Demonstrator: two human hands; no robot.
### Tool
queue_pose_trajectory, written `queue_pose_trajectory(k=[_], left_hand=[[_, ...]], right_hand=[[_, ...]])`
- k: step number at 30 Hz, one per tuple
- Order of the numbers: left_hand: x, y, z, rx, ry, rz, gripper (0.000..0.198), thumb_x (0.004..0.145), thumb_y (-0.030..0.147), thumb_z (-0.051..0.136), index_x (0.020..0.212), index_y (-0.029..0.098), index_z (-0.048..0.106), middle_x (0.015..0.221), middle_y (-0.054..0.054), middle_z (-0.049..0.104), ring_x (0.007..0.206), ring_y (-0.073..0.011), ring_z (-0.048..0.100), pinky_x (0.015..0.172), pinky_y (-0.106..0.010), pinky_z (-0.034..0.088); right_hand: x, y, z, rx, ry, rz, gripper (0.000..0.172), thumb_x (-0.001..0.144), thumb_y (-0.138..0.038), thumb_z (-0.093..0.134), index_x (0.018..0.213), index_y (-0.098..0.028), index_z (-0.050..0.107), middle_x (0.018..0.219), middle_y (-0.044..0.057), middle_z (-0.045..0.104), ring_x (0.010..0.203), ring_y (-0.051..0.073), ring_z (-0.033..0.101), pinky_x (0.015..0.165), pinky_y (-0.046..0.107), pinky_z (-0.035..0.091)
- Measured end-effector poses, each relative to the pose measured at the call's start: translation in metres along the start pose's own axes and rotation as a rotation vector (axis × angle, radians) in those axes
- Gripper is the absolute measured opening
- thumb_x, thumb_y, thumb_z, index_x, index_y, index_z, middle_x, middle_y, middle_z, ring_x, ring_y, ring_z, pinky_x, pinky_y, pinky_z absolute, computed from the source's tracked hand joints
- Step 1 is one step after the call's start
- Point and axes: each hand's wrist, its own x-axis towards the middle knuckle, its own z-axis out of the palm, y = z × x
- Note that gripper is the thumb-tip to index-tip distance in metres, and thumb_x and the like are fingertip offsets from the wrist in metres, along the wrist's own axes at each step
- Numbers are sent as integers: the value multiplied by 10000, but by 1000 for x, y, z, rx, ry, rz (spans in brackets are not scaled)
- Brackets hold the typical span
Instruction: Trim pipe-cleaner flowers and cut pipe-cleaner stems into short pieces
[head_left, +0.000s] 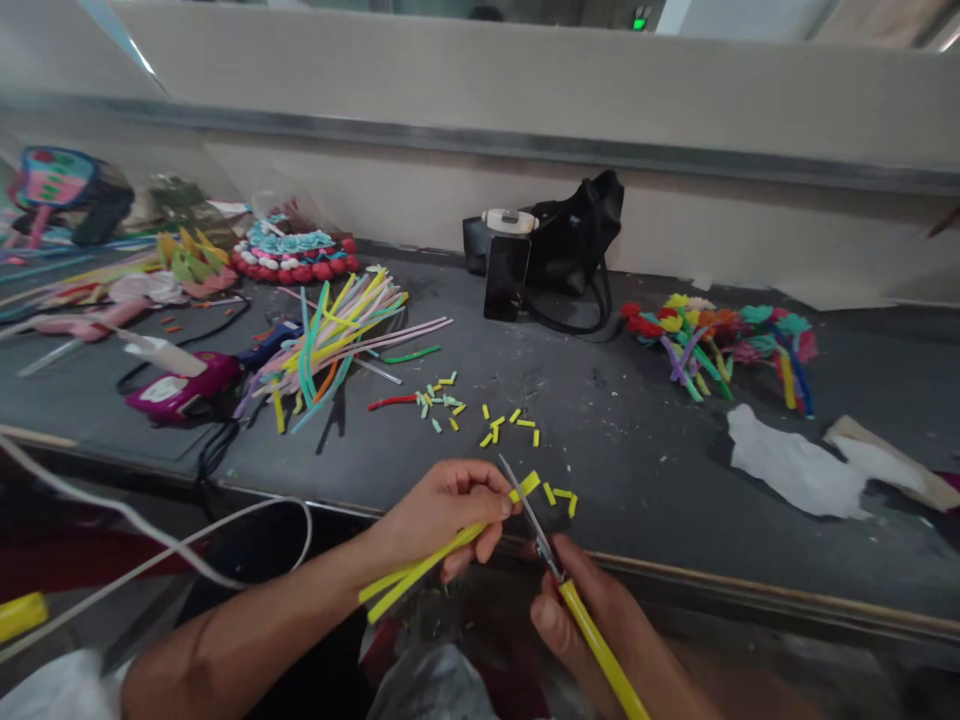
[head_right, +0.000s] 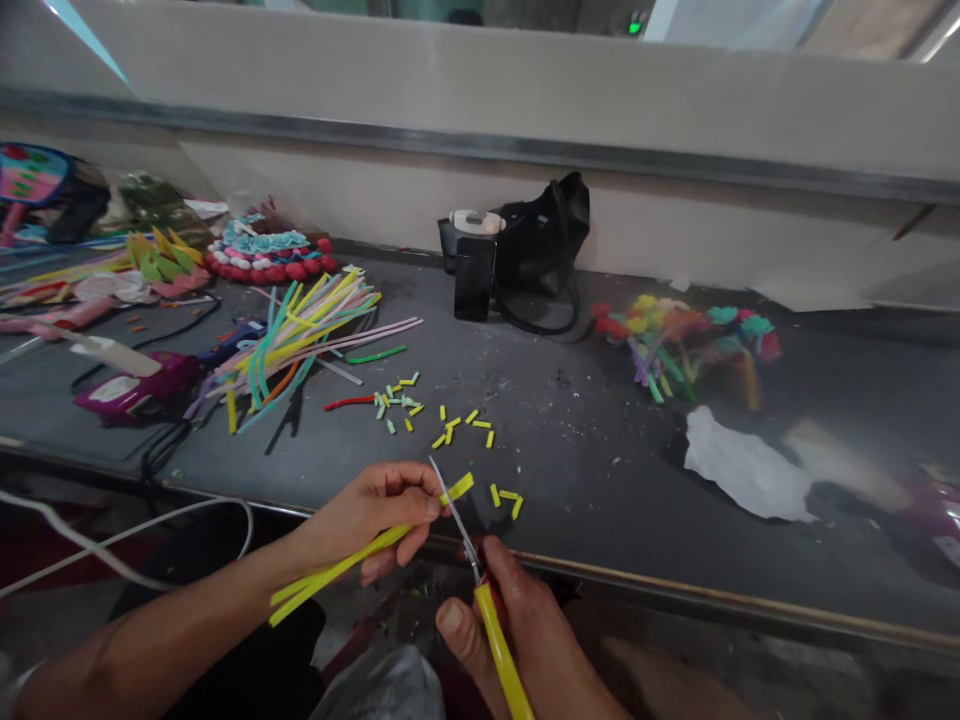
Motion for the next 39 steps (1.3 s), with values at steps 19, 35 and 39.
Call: queue_pose_trajectory(k=[19, 35, 39], left_hand=[[6, -2, -1, 15, -34, -33, 163, 777, 315, 623, 824, 169, 570, 442, 68, 557, 253, -47, 348, 279, -148, 276], [13, -3, 0, 3, -4, -33, 172, 749, 318, 633, 795, 167, 565, 435, 55, 556, 245, -52, 340, 265, -151, 272], [15, -3, -1, 22, 6, -53, 160, 757, 308, 625, 799, 166, 566, 442, 54, 558, 249, -51, 352, 267, -148, 279]], right_hand=[[-2, -1, -5, 27, 6, 53, 524, 873, -698, 405, 972, -205, 549, 678, -32, 493, 588, 126, 438, 580, 222, 395], [1, 10, 1, -34, 82, 97, 482, 884, -656, 426, 888, -197, 572, 650, -29, 525, 583, 124, 479, 537, 208, 373], [5, 11, -1, -17, 60, 106, 448, 889, -618, 454, 858, -189, 576, 664, -27, 534, 598, 120, 475, 551, 203, 378]])
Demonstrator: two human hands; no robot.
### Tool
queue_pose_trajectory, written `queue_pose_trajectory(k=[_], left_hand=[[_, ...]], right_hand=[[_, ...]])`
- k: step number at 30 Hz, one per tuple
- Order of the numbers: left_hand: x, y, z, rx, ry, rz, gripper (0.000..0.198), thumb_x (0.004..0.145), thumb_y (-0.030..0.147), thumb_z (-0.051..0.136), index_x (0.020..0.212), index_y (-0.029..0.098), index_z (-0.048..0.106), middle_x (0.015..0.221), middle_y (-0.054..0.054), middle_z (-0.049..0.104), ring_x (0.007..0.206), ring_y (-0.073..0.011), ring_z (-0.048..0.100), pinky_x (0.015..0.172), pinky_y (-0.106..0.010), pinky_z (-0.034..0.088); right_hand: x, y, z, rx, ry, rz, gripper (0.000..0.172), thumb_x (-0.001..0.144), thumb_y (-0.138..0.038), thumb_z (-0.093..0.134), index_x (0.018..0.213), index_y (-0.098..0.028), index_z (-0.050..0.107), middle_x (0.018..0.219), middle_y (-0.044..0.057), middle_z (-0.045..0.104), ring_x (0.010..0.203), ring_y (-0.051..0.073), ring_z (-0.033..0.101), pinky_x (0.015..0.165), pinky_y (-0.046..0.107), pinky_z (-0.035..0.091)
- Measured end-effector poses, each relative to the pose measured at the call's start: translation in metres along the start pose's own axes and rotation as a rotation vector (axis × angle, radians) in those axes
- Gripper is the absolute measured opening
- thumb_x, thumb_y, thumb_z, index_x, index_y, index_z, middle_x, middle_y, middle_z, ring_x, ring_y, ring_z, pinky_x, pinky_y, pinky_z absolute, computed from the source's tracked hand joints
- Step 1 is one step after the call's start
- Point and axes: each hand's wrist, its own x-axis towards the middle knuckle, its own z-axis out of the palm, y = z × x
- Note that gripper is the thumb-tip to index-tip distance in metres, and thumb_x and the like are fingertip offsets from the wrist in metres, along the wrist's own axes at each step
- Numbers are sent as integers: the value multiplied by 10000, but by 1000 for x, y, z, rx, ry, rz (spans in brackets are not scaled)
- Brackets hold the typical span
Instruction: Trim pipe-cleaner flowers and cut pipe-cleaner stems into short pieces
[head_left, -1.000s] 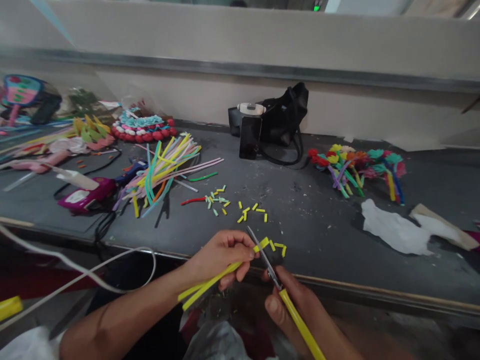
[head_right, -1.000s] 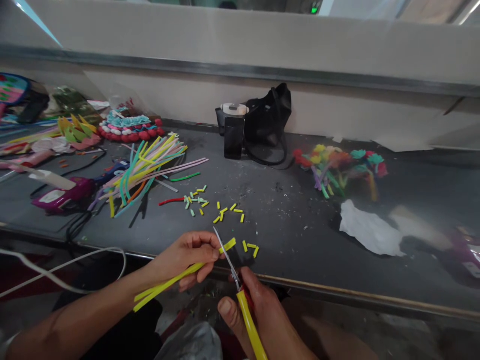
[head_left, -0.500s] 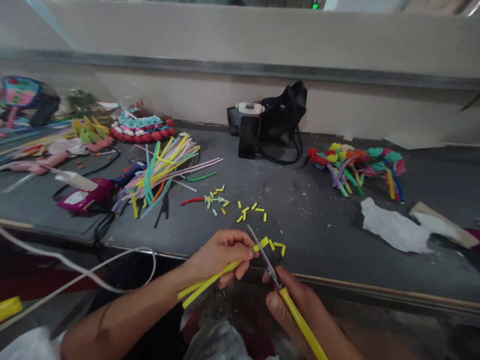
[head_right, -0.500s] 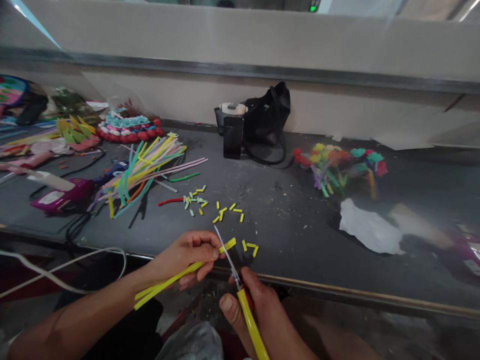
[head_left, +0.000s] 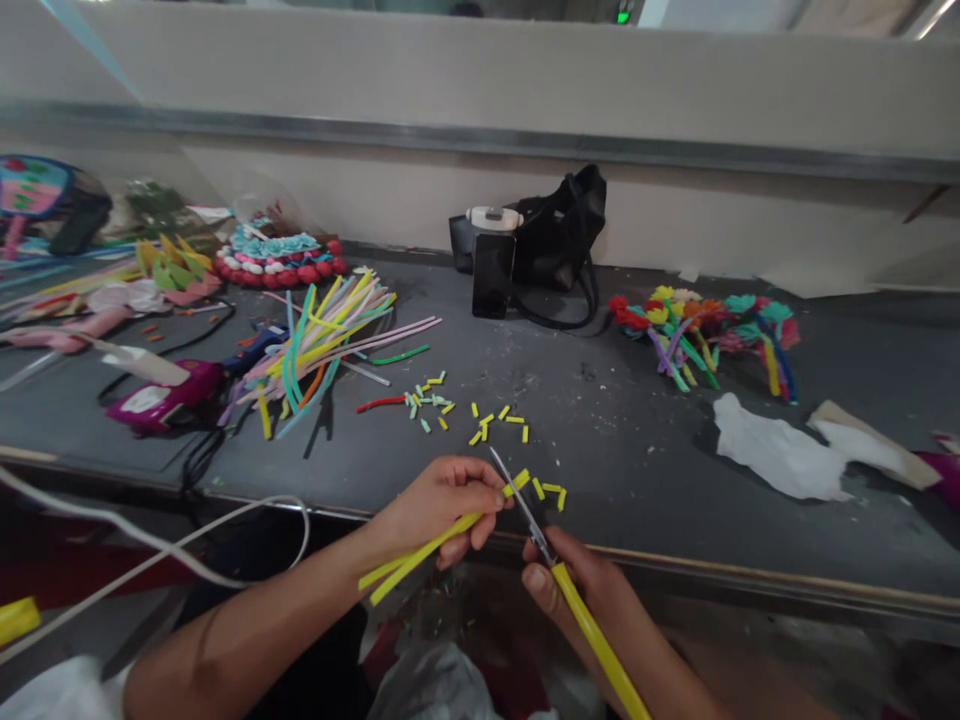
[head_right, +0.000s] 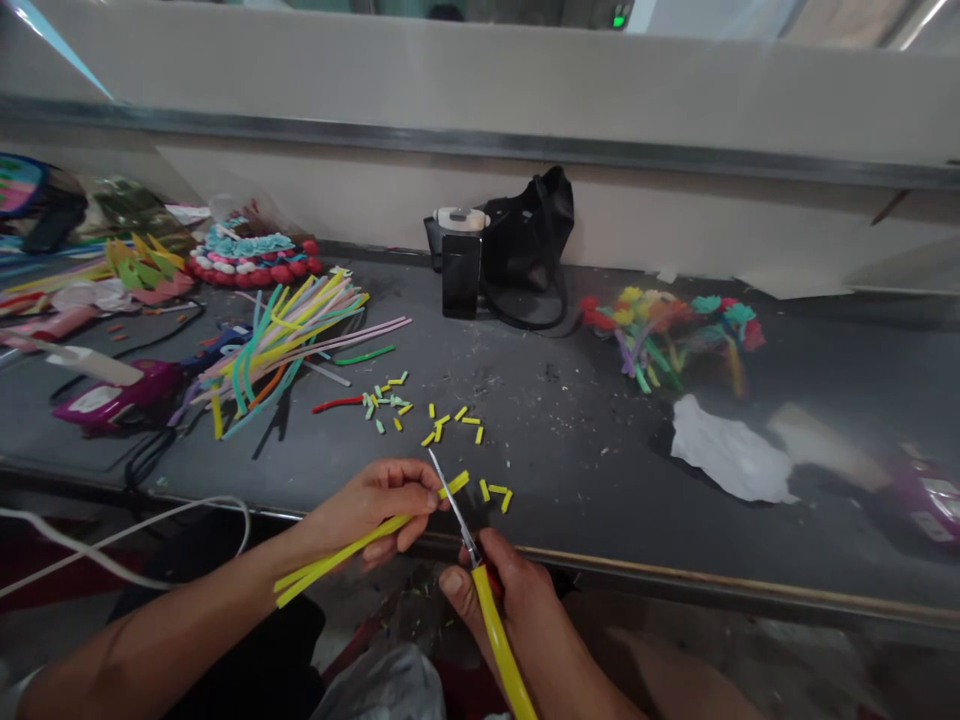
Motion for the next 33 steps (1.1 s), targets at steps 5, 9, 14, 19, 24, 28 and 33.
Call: queue_pose_trajectory(k=[5, 9, 14, 19, 24, 28, 33], left_hand=[[2, 1, -1, 16, 18, -9, 115, 762, 262, 598, 813, 164, 567, 452, 53, 562, 256, -57, 366, 265, -151, 296], [3, 2, 1, 22, 45, -12, 109, 773, 262, 594, 796, 159, 568, 449, 52, 555, 256, -54, 360, 268, -154, 294], [1, 4, 3, -11, 50, 47, 151, 791, 292, 616, 792, 158, 547, 461, 55, 557, 268, -37, 352, 285, -141, 286], [-5, 1, 5, -25, -109, 70, 258, 811, 372, 660, 882, 163, 527, 511, 51, 594, 284, -35, 389, 301, -136, 281], [-10, -8, 10, -31, -323, 36, 294, 817, 387, 678, 906, 174, 496, 548, 52, 614, 294, -40, 414, 305, -141, 298], [-12, -12, 14, -22, -350, 42, 316, 813, 398, 686, 873, 188, 458, 544, 60, 605, 300, -42, 417, 301, -137, 292], [-14, -8, 4, 12, -281, 97, 329, 816, 420, 676, 932, 161, 510, 569, 39, 622, 323, -44, 459, 325, -135, 323]], right_hand=[[3, 1, -2, 1, -26, 29, 464, 875, -628, 465, 854, -182, 591, 675, -21, 537, 603, 123, 479, 554, 204, 384], [3, 1, -1, 6, 15, 49, 474, 868, -631, 472, 834, -179, 609, 672, -11, 551, 622, 134, 503, 562, 206, 394], [5, -5, -8, 24, 16, 77, 434, 843, -611, 512, 850, -186, 605, 643, -27, 522, 571, 120, 477, 535, 211, 369], [7, -21, -23, 144, 106, 138, 421, 790, -562, 617, 980, -186, 606, 584, -56, 466, 465, 91, 416, 435, 193, 340], [5, -37, -21, 325, 90, 147, 500, 781, -537, 660, 1117, -184, 546, 587, -56, 509, 417, 78, 423, 376, 178, 341], [6, -41, -14, 432, -3, 132, 428, 800, -491, 664, 1082, -194, 539, 603, -57, 516, 430, 76, 447, 383, 172, 367], [7, -45, -31, 377, 30, 157, 399, 842, -520, 608, 1085, -211, 541, 596, -58, 511, 446, 83, 455, 382, 168, 367]])
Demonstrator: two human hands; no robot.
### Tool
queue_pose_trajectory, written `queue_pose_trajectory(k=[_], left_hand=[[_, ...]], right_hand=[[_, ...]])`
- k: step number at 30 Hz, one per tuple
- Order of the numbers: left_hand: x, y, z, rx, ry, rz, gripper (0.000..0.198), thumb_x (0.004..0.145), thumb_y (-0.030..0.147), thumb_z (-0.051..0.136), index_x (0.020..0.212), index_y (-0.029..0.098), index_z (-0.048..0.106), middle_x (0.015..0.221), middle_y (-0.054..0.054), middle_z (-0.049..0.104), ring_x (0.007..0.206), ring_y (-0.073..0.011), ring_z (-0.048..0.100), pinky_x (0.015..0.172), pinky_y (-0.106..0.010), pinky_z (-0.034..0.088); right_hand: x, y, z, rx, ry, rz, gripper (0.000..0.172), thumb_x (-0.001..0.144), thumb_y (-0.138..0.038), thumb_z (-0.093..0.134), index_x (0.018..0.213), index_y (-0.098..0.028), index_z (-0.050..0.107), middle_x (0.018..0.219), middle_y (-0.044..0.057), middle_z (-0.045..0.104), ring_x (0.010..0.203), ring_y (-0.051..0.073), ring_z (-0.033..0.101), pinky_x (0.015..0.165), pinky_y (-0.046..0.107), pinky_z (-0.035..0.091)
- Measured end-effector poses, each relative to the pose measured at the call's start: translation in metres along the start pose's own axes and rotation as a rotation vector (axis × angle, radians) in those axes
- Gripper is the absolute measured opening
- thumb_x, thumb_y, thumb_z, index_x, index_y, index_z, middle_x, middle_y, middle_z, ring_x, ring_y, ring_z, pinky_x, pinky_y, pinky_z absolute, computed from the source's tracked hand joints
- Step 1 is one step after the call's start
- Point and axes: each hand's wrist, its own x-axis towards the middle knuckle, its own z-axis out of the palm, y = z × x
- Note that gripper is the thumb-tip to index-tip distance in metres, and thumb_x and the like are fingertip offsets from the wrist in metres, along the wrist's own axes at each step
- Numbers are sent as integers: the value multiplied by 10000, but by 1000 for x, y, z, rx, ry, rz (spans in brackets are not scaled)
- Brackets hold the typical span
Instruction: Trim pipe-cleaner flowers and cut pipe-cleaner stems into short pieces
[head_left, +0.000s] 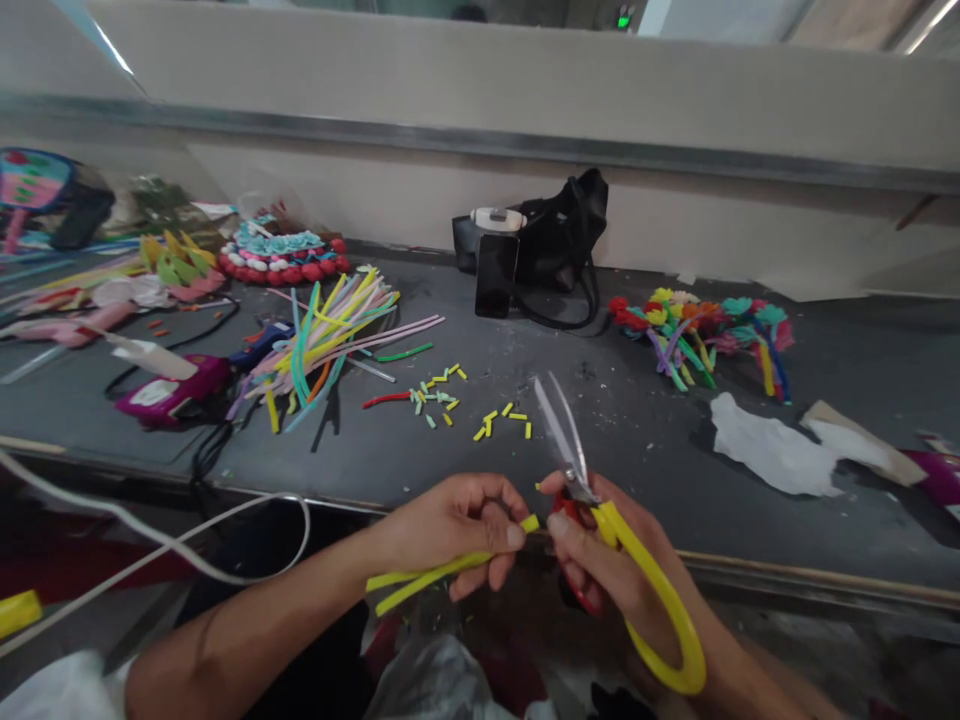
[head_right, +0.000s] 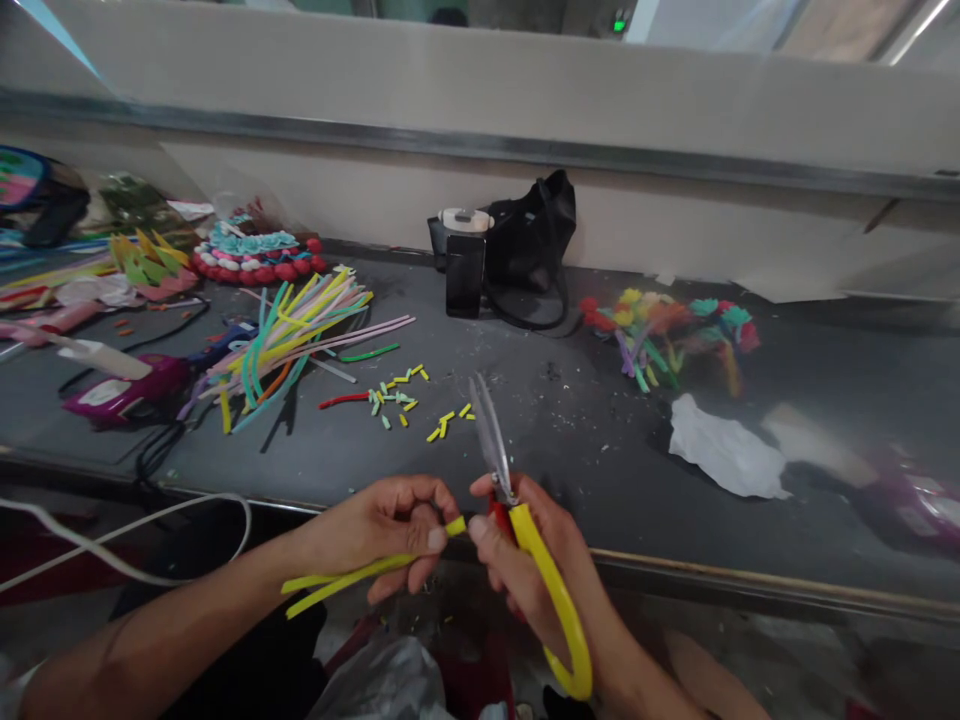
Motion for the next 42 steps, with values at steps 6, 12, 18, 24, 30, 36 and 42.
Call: queue_pose_trajectory(k=[6, 12, 18, 24, 30, 36, 42], left_hand=[[0, 4, -15, 4, 241, 81, 272, 831, 398, 653, 857, 173, 502, 543, 42, 611, 295, -44, 429, 304, -138, 318], [4, 3, -9, -41, 232, 83, 244, 827, 376, 650, 862, 172, 520, 539, 39, 601, 299, -46, 418, 300, -142, 329], [9, 3, -8, -82, 274, 157, 233, 825, 358, 655, 834, 172, 515, 557, 45, 589, 310, -40, 423, 320, -146, 350], [1, 8, -13, -113, 184, 150, 187, 842, 308, 645, 843, 167, 523, 562, 33, 603, 322, -54, 446, 330, -157, 363], [-10, 11, -16, -130, -59, 197, 162, 842, 282, 657, 869, 155, 559, 556, 6, 640, 423, -86, 560, 549, -234, 513], [0, 1, -13, -153, 68, 157, 216, 824, 323, 683, 861, 152, 556, 562, 13, 642, 367, -64, 504, 489, -218, 493], [2, -1, -10, -117, 111, 150, 247, 809, 339, 694, 812, 141, 547, 556, 4, 649, 349, -59, 493, 461, -207, 486]], right_hand=[[12, 1, -24, 42, -97, 95, 418, 852, -536, 599, 1096, -202, 540, 639, -30, 597, 483, 112, 552, 449, 212, 462], [52, 12, -9, 402, -208, 197, 494, 736, -529, 721, 1045, -192, 535, 641, -9, 649, 638, 194, 672, 645, 339, 562], [91, -1, -16, 518, 0, -150, 401, 739, -359, 764, 1042, -210, 547, 666, -37, 633, 675, 170, 668, 709, 333, 567], [57, -11, -18, 372, -80, -198, 381, 804, -357, 710, 1100, -227, 508, 683, -25, 637, 603, 155, 634, 521, 256, 525], [34, 4, 15, 176, -323, 19, 374, 820, -457, 673, 1043, -197, 523, 702, 2, 672, 658, 179, 675, 630, 303, 548], [39, -8, 14, 129, -124, -122, 400, 844, -450, 645, 1122, -202, 501, 681, -36, 626, 486, 119, 588, 446, 230, 488], [33, -15, 12, 90, -4, -200, 440, 818, -420, 675, 1148, -214, 469, 741, -49, 589, 484, 90, 554, 457, 220, 473]])
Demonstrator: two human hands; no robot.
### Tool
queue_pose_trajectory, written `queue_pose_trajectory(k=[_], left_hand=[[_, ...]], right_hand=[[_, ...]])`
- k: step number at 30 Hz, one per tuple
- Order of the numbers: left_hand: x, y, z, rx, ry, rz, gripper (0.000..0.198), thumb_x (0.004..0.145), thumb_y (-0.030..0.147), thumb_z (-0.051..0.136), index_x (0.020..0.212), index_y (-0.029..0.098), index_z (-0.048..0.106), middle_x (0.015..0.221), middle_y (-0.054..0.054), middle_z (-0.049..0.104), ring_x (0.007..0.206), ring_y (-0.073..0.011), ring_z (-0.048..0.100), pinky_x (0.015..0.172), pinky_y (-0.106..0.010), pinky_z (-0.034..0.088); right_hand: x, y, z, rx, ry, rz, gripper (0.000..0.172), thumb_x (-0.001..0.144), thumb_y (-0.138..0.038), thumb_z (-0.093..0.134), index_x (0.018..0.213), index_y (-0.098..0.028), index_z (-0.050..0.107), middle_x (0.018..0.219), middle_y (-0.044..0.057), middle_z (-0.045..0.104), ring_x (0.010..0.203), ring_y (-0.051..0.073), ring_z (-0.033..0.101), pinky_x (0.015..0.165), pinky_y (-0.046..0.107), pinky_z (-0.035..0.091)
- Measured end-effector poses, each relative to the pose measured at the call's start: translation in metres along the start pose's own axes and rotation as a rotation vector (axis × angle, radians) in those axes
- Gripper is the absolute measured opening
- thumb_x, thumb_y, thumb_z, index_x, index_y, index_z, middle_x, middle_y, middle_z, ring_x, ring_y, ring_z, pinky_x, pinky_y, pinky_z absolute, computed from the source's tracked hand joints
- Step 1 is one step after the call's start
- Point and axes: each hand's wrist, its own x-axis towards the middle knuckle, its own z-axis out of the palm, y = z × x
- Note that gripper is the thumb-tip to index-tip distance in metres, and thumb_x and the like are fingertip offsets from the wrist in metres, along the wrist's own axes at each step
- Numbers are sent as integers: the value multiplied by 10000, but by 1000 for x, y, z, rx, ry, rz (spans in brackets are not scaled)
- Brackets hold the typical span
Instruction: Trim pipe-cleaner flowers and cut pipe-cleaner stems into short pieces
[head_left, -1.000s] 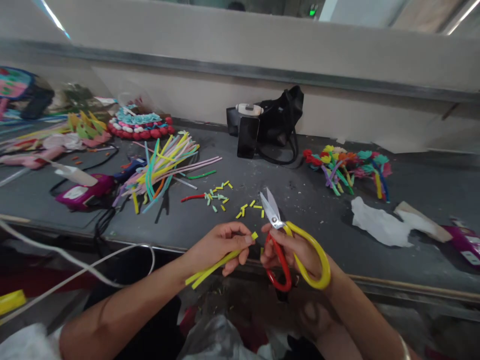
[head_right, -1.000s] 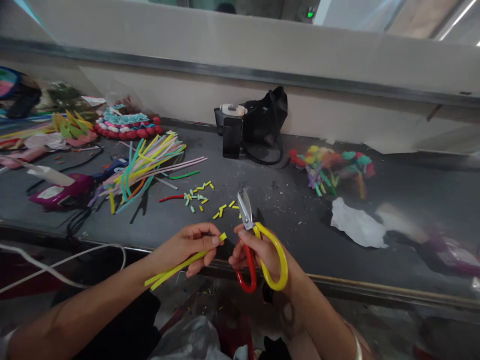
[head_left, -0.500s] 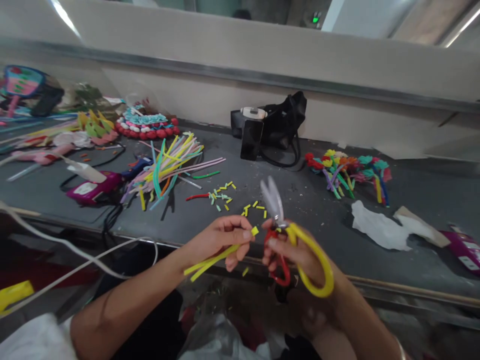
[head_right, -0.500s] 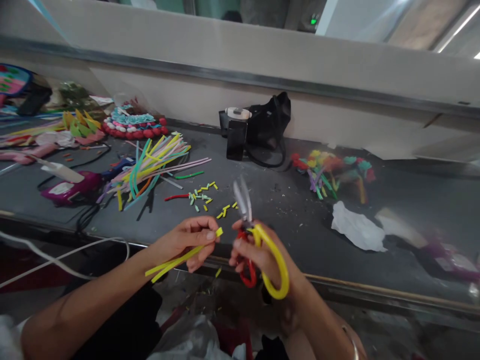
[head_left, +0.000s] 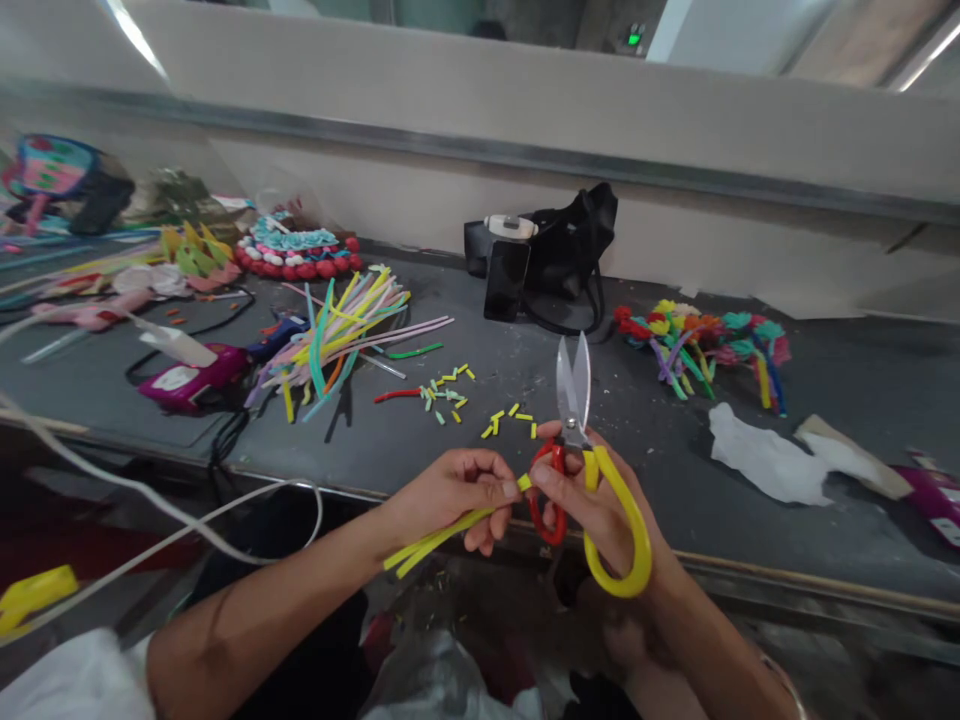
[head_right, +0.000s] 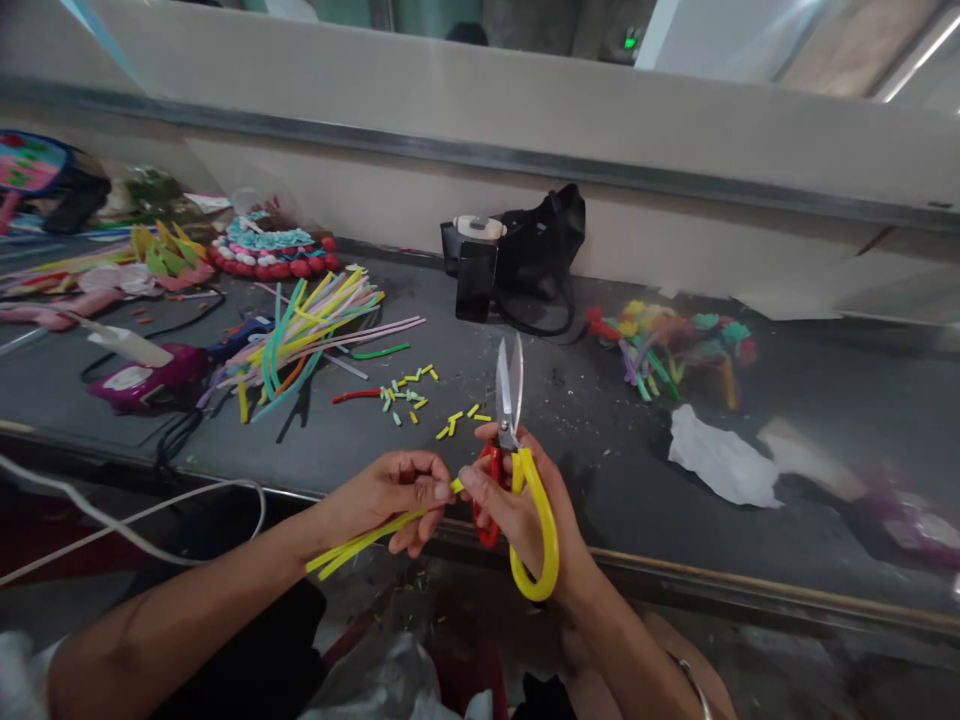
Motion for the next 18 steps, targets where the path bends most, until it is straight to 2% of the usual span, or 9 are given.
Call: queue_pose_trajectory(k=[5, 9, 13, 18], left_hand=[[0, 0, 5, 3, -44, -63, 267, 804, 369, 692, 814, 140, 555, 566, 9, 644, 356, -60, 501, 473, -215, 499], [-1, 6, 8, 12, -57, -136, 252, 802, 364, 679, 817, 131, 586, 554, 4, 631, 353, -58, 488, 456, -208, 493], [0, 17, 6, 47, 93, -91, 193, 785, 312, 676, 776, 136, 598, 469, 36, 573, 301, -39, 403, 399, -180, 447], [4, 26, -1, 43, 252, -14, 128, 771, 261, 653, 739, 148, 604, 430, 64, 520, 276, -25, 318, 367, -176, 418]], right_hand=[[-3, 8, 5, -151, 27, 6, 388, 820, -394, 641, 1121, -210, 481, 759, -44, 560, 490, 88, 531, 452, 225, 470], [-5, 5, 1, -130, 110, 54, 398, 812, -407, 654, 1129, -232, 487, 733, -51, 552, 490, 91, 526, 458, 220, 468], [-12, 1, -5, -156, 73, 176, 482, 814, -547, 626, 1144, -220, 498, 686, -26, 584, 506, 123, 546, 473, 241, 479], [-31, 16, -6, -217, -15, 232, 628, 776, -754, 502, 1097, -217, 549, 662, -11, 545, 545, 145, 537, 489, 256, 482]])
